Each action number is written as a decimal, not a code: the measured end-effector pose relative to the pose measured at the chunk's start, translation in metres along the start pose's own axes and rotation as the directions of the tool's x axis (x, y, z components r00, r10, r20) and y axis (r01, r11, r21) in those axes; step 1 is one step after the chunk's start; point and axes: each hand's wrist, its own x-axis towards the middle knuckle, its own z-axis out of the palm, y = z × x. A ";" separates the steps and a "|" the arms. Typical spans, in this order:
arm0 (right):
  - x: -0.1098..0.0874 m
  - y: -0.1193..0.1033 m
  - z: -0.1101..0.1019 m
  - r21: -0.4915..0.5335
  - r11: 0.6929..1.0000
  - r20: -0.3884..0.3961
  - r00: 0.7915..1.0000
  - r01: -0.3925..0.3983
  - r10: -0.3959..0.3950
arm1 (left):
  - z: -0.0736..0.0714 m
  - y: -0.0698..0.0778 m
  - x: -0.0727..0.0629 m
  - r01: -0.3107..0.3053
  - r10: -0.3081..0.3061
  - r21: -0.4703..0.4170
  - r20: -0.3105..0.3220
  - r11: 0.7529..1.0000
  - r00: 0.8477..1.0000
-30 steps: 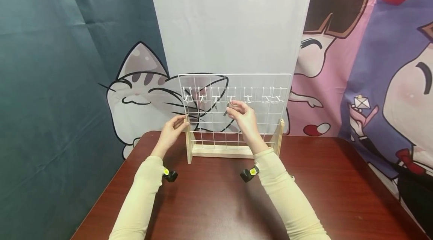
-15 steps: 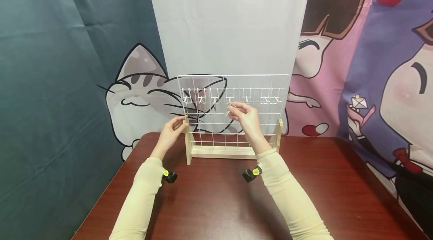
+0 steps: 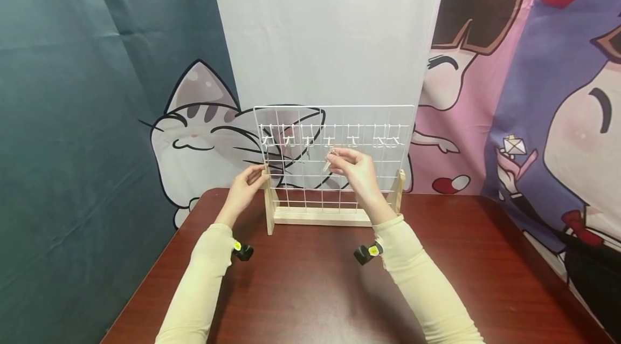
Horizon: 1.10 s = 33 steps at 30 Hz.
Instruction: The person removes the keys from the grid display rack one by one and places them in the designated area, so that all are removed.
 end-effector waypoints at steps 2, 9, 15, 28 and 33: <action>-0.003 0.001 -0.002 -0.016 1.000 0.018 1.000 -0.004 0.004 | 0.000 0.009 -0.003 -0.001 0.001 0.013 0.010 1.000 1.000; -0.012 0.015 -0.018 -0.157 0.988 0.070 0.997 -0.014 0.026 | 0.000 0.033 -0.012 0.017 -0.018 0.045 0.022 0.999 1.000; -0.017 0.033 -0.036 -0.249 0.965 0.087 0.991 -0.079 0.103 | -0.001 0.035 -0.012 0.011 -0.012 0.036 0.025 0.999 1.000; -0.037 0.067 -0.064 -0.311 0.942 0.123 0.978 -0.125 0.170 | 0.001 0.035 -0.009 -0.006 0.006 0.023 0.025 1.000 1.000; -0.043 0.081 -0.073 -0.363 0.925 0.153 0.971 -0.116 0.182 | 0.000 0.035 -0.011 0.007 -0.008 0.018 0.022 1.000 1.000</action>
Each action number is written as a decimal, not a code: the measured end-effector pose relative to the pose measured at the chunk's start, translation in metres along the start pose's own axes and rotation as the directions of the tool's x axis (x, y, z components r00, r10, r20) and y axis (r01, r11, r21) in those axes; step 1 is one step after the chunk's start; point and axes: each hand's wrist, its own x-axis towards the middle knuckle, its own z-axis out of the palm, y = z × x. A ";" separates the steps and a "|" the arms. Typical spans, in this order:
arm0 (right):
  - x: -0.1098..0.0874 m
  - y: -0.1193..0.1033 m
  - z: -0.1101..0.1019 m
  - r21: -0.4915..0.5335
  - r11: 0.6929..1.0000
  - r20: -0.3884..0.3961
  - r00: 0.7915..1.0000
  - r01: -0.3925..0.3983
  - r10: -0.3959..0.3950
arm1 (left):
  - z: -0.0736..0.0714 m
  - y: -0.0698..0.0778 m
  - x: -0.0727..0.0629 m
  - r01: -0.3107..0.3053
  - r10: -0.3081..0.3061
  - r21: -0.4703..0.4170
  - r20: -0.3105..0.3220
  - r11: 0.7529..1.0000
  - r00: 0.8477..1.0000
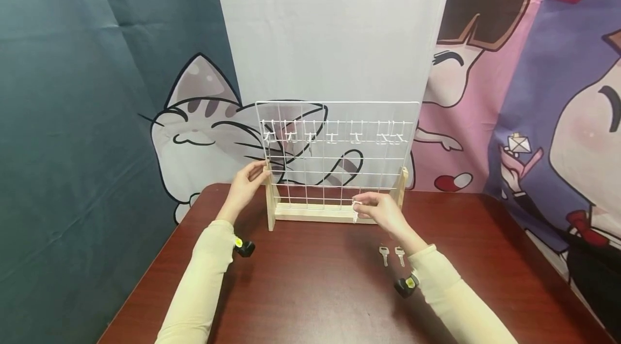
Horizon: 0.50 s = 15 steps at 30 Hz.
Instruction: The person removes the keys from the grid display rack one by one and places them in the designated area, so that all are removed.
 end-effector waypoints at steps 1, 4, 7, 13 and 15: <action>-0.001 0.004 0.000 -0.019 1.000 0.006 1.000 -0.002 0.002 | 0.000 0.000 0.000 -0.001 0.001 -0.002 0.001 1.000 1.000; -0.004 0.014 -0.001 -0.049 0.999 0.034 0.999 -0.010 0.011 | 0.000 -0.001 0.000 -0.003 0.003 -0.006 0.004 1.000 1.000; -0.008 0.023 0.000 -0.037 0.999 0.059 0.998 -0.020 0.022 | 0.000 -0.001 0.000 -0.001 0.001 -0.001 0.003 1.000 1.000; -0.015 0.042 -0.002 -0.029 0.999 0.096 0.995 -0.025 0.027 | 0.001 0.000 0.000 -0.005 0.005 0.015 0.005 1.000 1.000; -0.018 0.047 -0.002 -0.029 0.999 0.107 0.993 -0.036 0.039 | 0.001 -0.001 0.000 -0.008 0.008 0.032 0.005 0.999 1.000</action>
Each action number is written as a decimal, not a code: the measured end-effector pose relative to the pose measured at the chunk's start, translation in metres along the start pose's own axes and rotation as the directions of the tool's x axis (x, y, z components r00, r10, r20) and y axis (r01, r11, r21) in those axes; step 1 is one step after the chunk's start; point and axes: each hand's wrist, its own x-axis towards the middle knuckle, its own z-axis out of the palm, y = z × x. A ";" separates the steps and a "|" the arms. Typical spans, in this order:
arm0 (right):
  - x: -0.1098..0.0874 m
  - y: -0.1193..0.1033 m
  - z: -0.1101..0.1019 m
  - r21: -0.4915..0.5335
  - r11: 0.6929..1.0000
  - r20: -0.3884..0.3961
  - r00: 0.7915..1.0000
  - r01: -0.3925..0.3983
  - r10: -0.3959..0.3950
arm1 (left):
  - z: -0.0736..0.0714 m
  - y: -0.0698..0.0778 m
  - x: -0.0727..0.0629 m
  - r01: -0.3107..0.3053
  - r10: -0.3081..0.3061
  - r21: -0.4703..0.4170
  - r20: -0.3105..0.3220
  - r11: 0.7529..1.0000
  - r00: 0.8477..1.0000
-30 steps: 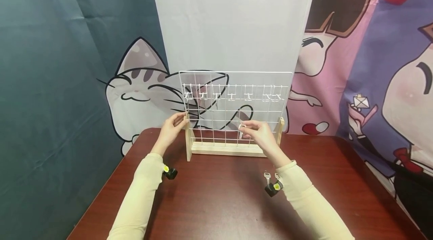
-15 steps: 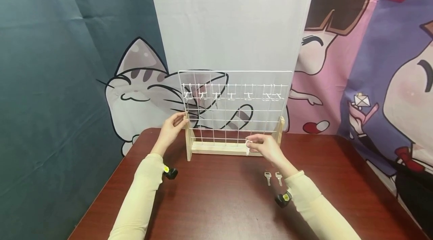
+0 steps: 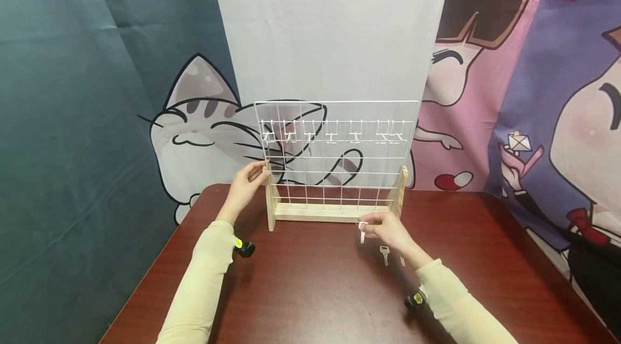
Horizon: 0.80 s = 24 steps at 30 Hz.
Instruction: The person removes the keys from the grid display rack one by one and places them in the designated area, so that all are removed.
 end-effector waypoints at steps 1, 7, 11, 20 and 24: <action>-0.002 0.002 0.000 -0.007 1.000 0.005 1.000 -0.010 0.010 | 0.000 -0.004 0.002 0.002 -0.002 -0.003 -0.002 1.000 1.000; -0.009 0.012 0.004 -0.004 0.998 0.014 0.998 -0.061 0.062 | 0.001 -0.034 0.013 -0.007 0.006 -0.029 -0.026 1.000 1.000; -0.012 0.018 0.007 0.009 0.998 0.019 0.998 -0.058 0.058 | 0.001 -0.037 0.012 -0.021 0.019 -0.027 -0.044 0.999 0.999; -0.018 0.027 0.011 0.018 0.997 0.037 0.997 -0.073 0.073 | 0.001 -0.036 0.012 -0.021 0.019 -0.039 -0.044 0.999 0.999; -0.019 0.031 0.010 -0.039 0.996 0.039 0.996 -0.084 0.085 | 0.001 -0.036 0.012 -0.028 0.027 -0.056 -0.029 0.998 0.999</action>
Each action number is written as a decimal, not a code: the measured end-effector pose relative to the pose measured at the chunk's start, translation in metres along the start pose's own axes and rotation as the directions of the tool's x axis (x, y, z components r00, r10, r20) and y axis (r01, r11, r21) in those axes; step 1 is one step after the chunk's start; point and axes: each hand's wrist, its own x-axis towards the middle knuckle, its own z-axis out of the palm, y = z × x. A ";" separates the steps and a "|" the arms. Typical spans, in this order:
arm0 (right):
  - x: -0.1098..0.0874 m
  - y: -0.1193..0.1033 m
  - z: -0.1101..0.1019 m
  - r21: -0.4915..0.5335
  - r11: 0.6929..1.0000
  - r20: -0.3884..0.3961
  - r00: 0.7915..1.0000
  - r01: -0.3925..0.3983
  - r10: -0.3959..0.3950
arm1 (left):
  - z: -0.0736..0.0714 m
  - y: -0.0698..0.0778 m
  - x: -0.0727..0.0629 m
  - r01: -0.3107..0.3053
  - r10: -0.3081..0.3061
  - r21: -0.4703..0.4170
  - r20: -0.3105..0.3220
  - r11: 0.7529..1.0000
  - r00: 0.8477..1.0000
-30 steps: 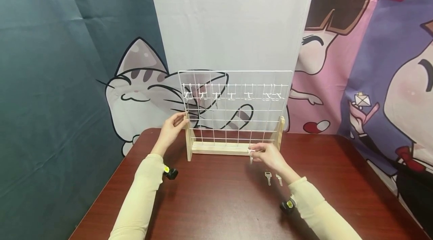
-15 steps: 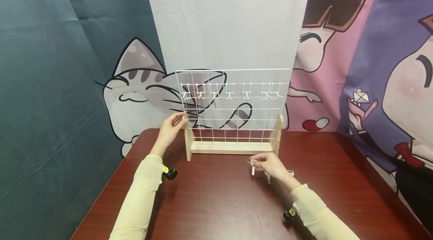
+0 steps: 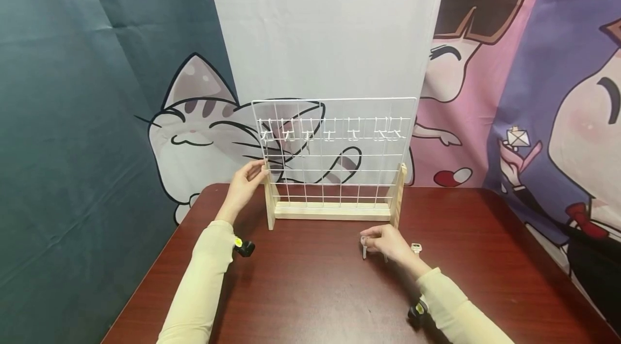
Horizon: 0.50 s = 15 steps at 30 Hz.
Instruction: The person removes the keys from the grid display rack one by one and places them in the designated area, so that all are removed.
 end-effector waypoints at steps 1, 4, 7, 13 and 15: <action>0.000 0.001 0.000 -0.012 1.000 -0.001 1.000 -0.004 0.004 | 0.000 0.000 0.000 0.002 -0.002 -0.001 0.002 1.000 1.000; 0.000 0.005 0.001 -0.027 0.999 -0.006 1.000 -0.016 0.016 | 0.000 -0.001 0.000 0.008 -0.008 0.004 -0.005 1.000 1.000; 0.000 0.009 0.002 -0.026 0.999 -0.008 1.000 -0.023 0.023 | 0.000 -0.002 0.000 0.009 -0.008 0.013 -0.011 1.000 1.000; 0.001 0.013 0.002 -0.054 0.998 -0.018 1.000 -0.013 0.012 | 0.000 -0.001 0.001 0.008 -0.008 0.011 -0.008 1.000 1.000; 0.001 0.013 0.002 -0.063 0.998 -0.016 1.000 -0.012 0.011 | 0.001 0.001 0.002 0.015 -0.015 0.007 -0.002 1.000 1.000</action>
